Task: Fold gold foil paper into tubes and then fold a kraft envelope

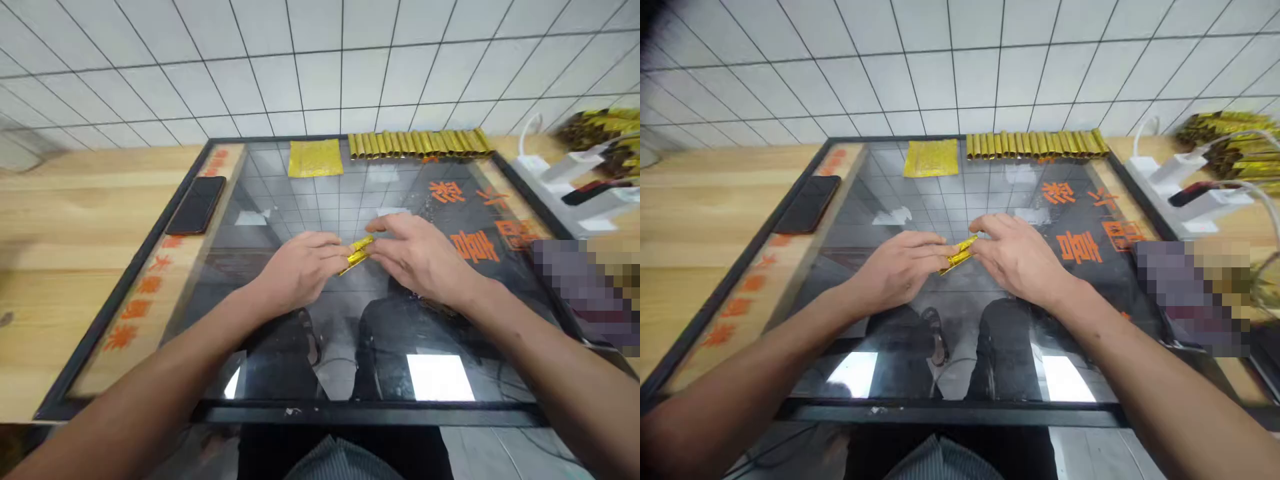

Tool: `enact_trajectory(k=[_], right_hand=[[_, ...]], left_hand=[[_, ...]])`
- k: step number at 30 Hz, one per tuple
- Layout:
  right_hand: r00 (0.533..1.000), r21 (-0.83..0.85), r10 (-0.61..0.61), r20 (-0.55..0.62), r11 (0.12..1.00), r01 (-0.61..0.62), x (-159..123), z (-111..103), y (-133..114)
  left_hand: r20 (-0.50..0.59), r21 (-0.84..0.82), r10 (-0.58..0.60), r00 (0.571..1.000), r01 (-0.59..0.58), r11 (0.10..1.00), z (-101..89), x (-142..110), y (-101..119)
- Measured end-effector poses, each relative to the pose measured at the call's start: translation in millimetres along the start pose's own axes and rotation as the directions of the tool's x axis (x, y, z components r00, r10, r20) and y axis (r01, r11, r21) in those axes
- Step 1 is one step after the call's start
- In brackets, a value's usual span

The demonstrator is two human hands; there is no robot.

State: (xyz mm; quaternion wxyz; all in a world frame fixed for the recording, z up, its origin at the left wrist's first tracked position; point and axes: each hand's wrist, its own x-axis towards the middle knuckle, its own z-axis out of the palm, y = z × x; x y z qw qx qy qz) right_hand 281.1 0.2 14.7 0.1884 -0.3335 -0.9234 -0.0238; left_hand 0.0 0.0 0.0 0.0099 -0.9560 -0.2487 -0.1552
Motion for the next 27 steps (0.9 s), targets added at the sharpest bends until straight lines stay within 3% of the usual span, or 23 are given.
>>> enact_trajectory(k=[6,10,14,21,27], right_hand=[[0.993,0.038,-0.089,0.081,0.996,0.086,-1,-3,-4],[0.992,0.090,-0.066,0.104,0.994,0.057,-1,-1,-3],[0.993,0.104,-0.044,0.106,0.994,0.033,-2,1,-3],[0.995,0.140,-0.040,0.095,0.990,0.026,-2,1,-2],[0.997,0.148,-0.025,0.079,0.989,0.013,-2,3,-2]], left_hand=[[0.024,-0.071,-0.018,1.000,0.019,0.997,-3.0,-3,8],[-0.006,-0.111,-0.113,0.994,0.112,0.988,2.0,-6,9],[-0.122,-0.076,-0.226,0.967,0.218,0.973,6.2,-7,17],[-0.166,-0.009,-0.236,0.957,0.238,0.971,8.6,-6,29],[-0.179,-0.091,-0.326,0.928,0.314,0.945,12.6,-4,32]])
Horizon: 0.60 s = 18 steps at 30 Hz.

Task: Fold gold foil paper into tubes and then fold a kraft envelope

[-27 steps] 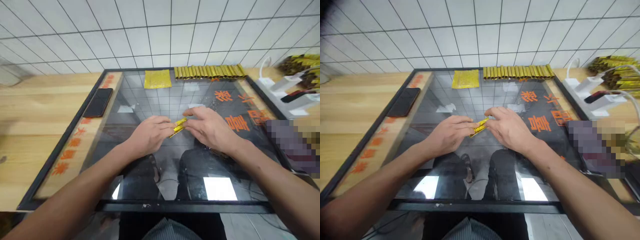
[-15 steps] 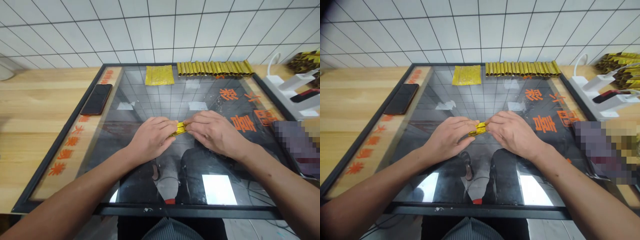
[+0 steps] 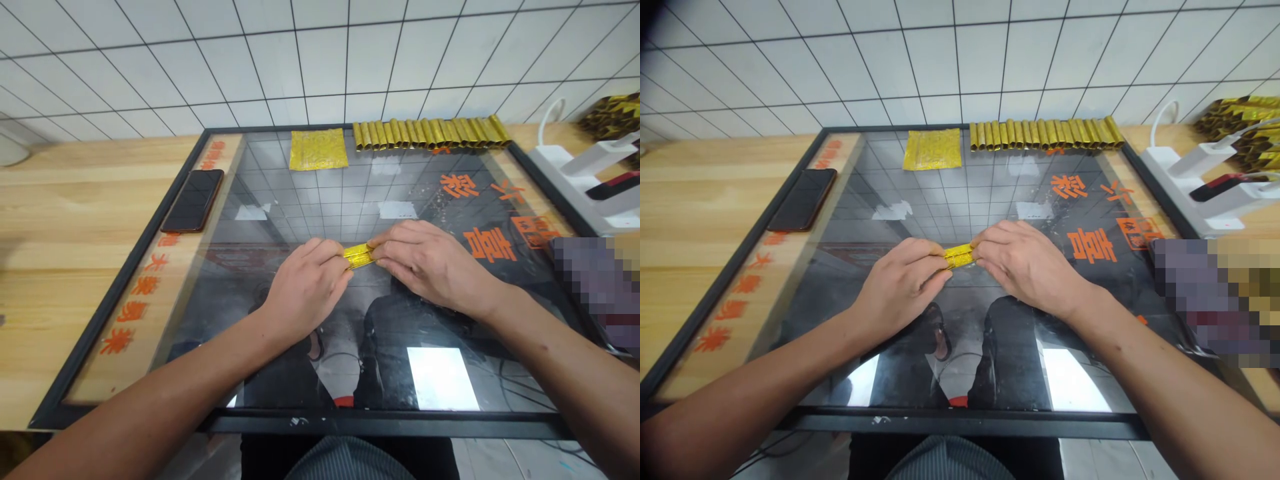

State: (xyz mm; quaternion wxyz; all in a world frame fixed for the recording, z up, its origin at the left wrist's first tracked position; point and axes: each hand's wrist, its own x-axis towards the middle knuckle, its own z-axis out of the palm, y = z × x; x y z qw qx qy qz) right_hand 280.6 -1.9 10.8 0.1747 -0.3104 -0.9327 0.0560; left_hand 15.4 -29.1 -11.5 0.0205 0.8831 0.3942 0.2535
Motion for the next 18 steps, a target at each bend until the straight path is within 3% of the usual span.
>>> enact_trajectory(k=[4,18], right_hand=[[0.999,0.028,0.011,-0.036,1.000,-0.010,-1,4,3],[0.987,0.195,0.126,-0.102,0.975,-0.104,5,14,1]], left_hand=[[-0.002,-0.086,-0.122,0.993,0.121,0.989,2.0,0,1],[0.025,-0.240,-0.308,0.951,0.305,0.921,-3.5,14,4]])
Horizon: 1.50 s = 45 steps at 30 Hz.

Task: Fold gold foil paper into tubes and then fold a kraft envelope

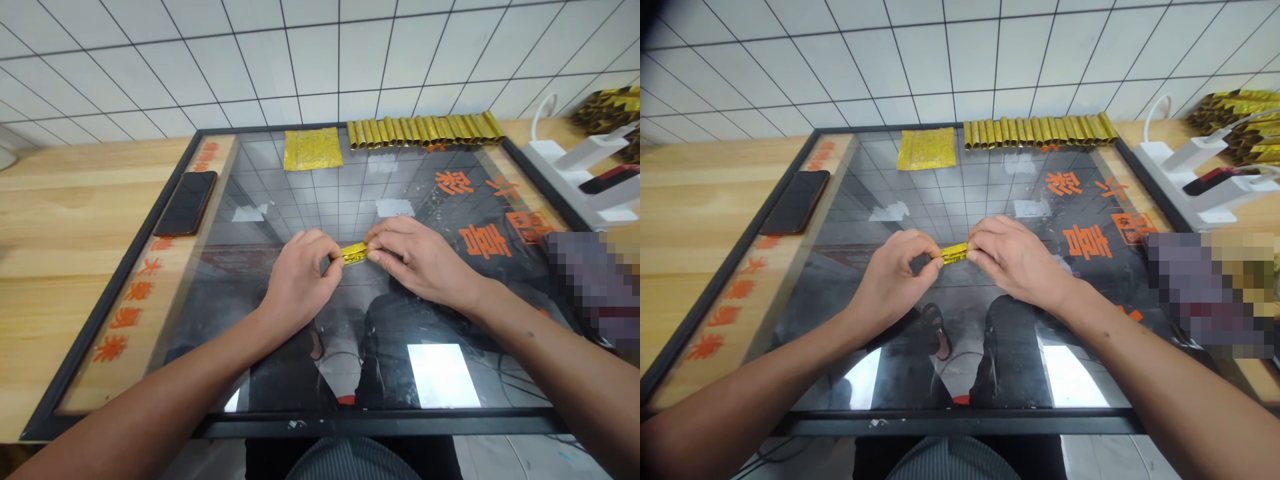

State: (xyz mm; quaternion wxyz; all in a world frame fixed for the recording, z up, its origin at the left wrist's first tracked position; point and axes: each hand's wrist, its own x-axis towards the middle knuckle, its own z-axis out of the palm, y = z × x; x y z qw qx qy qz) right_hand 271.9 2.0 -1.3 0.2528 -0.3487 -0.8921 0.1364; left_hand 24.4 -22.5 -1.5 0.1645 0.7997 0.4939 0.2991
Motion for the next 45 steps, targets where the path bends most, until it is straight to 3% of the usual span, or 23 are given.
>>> enact_trajectory(k=[5,18,33,38,45], right_hand=[[0.996,0.050,0.081,-0.025,0.996,-0.080,3,2,-2],[0.985,0.165,0.160,-0.059,0.975,-0.148,5,1,-4],[0.959,0.156,0.252,-0.129,0.960,-0.231,9,6,-9],[0.944,0.144,0.297,-0.146,0.950,-0.276,8,7,-9],[0.938,0.152,0.320,-0.133,0.942,-0.299,6,5,-10]], left_hand=[[-0.026,-0.014,0.008,1.000,-0.008,1.000,3.3,2,-4],[-0.005,0.003,-0.009,1.000,0.009,1.000,3.6,2,-4],[-0.012,0.045,0.013,1.000,-0.013,0.999,4.7,0,-7],[0.008,0.069,0.092,0.996,-0.092,0.993,5.1,-1,-7],[0.122,0.168,0.251,0.960,-0.269,0.948,5.1,-2,-7]])
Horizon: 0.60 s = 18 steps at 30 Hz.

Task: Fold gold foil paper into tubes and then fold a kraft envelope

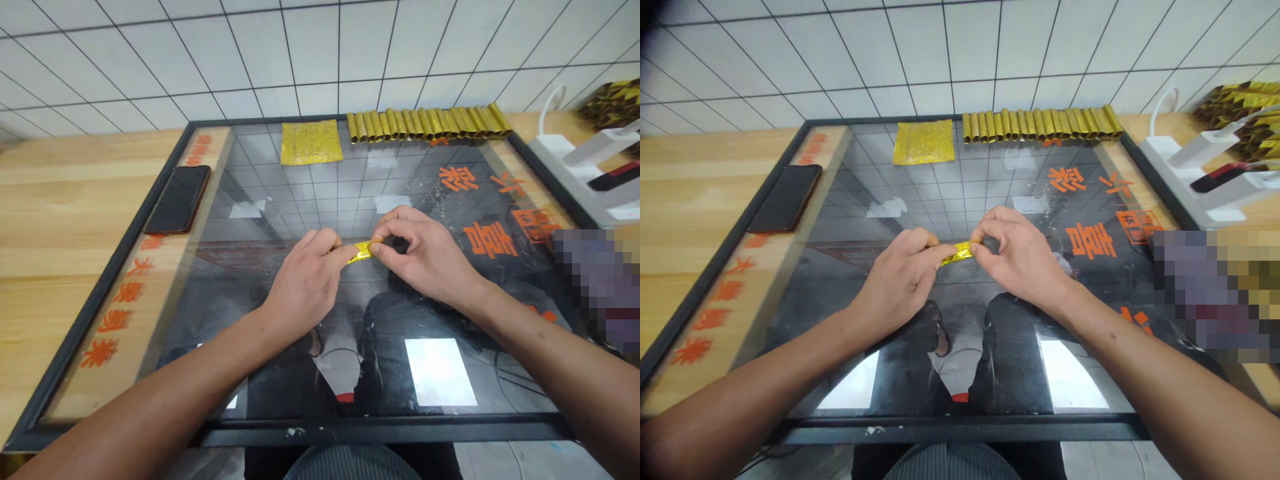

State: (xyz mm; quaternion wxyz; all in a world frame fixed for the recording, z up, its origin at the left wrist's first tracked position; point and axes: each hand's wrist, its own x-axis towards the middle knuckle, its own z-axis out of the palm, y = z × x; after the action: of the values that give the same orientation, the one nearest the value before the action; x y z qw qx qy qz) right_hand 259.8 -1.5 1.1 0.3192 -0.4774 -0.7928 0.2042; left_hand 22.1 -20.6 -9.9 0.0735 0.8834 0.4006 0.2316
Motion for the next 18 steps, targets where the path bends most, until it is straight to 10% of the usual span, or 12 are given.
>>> enact_trajectory(k=[18], right_hand=[[0.999,-0.094,0.042,-0.007,0.995,-0.042,0.9,-7.6,3.6]], left_hand=[[0.186,0.279,0.174,0.967,-0.222,0.934,-2.4,-0.1,6.5]])
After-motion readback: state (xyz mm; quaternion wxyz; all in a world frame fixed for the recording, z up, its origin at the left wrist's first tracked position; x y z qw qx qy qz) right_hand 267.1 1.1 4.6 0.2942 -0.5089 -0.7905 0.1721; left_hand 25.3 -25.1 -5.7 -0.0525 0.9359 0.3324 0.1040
